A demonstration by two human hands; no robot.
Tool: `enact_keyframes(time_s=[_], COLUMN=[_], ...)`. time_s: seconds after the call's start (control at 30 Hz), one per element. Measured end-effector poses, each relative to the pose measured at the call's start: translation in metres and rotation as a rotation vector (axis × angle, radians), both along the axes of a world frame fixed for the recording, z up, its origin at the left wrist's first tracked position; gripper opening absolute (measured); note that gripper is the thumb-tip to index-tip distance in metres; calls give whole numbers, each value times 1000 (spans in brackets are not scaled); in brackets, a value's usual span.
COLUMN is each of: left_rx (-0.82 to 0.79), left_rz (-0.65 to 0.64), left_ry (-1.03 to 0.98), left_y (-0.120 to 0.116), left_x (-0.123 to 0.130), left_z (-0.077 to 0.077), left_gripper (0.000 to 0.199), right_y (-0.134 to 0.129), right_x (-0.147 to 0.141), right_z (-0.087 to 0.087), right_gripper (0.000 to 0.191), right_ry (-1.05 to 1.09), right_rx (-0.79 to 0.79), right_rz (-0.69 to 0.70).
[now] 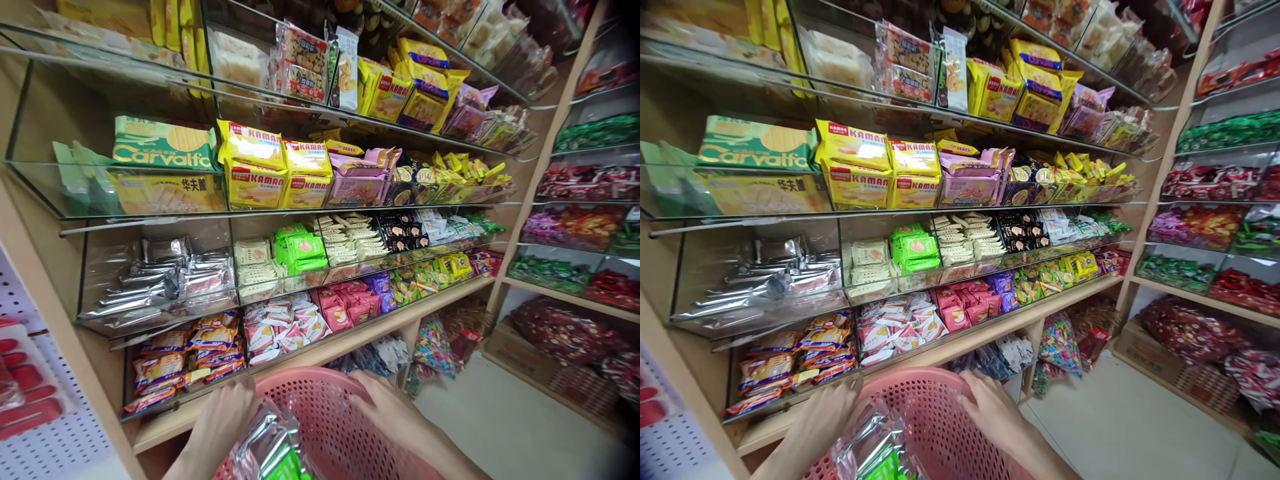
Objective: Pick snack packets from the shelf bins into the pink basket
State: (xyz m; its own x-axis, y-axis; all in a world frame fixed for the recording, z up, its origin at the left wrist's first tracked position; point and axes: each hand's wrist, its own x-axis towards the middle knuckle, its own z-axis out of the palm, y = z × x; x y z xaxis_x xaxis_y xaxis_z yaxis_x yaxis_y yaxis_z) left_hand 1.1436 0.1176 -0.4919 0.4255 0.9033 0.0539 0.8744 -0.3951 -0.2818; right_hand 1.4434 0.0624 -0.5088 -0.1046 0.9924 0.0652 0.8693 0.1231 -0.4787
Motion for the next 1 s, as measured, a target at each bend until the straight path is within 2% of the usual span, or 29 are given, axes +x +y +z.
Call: enact_keyframes(time_s=[0.03, 0.1, 0.2, 0.37, 0.43, 0.5, 0.57, 0.7, 0.77, 0.87, 1.0], left_rx=[0, -25, -95, -158, -133, -131, -169, -227, -239, -239, -233], left_rz=[-31, -187, -372, -384, -370, -338, -307, -303, -310, -308, -284], left_ry=[-55, -183, -305, -405, -412, -405, -420, -486, -514, -543, -536], left_y=[2, 7, 17, 28, 30, 31, 34, 42, 45, 47, 48], left_x=[9, 24, 37, 38, 36, 31, 26, 16, 14, 14, 13], left_z=[3, 6, 5, -9, -14, -20, -24, -31, -34, -39, -46], left_gripper=[36, 36, 34, 33, 33, 35, 39, 44, 44, 44, 45], right_y=[-2, -4, -6, -6, -3, 6, 24, 83, 116, 157, 186], right_x=[-1, -3, -3, 1, 4, 10, 19, 45, 56, 59, 46], right_z=[0, 3, 6, 6, 15, 37, 73, 156, 186, 205, 204], right_gripper=[33, 33, 34, 33, 28, 25, 26, 23, 18, 18, 18], right_ry=[-4, -1, 6, -28, -61, -80, -66, -58, -102, -194, -299], right_rx=[3, 14, 14, -8, -4, 58, 215, 713, 908, 1012, 1054], right_rz=[-4, -18, -25, 13, 48, 60, 37, -108, -201, -263, -263])
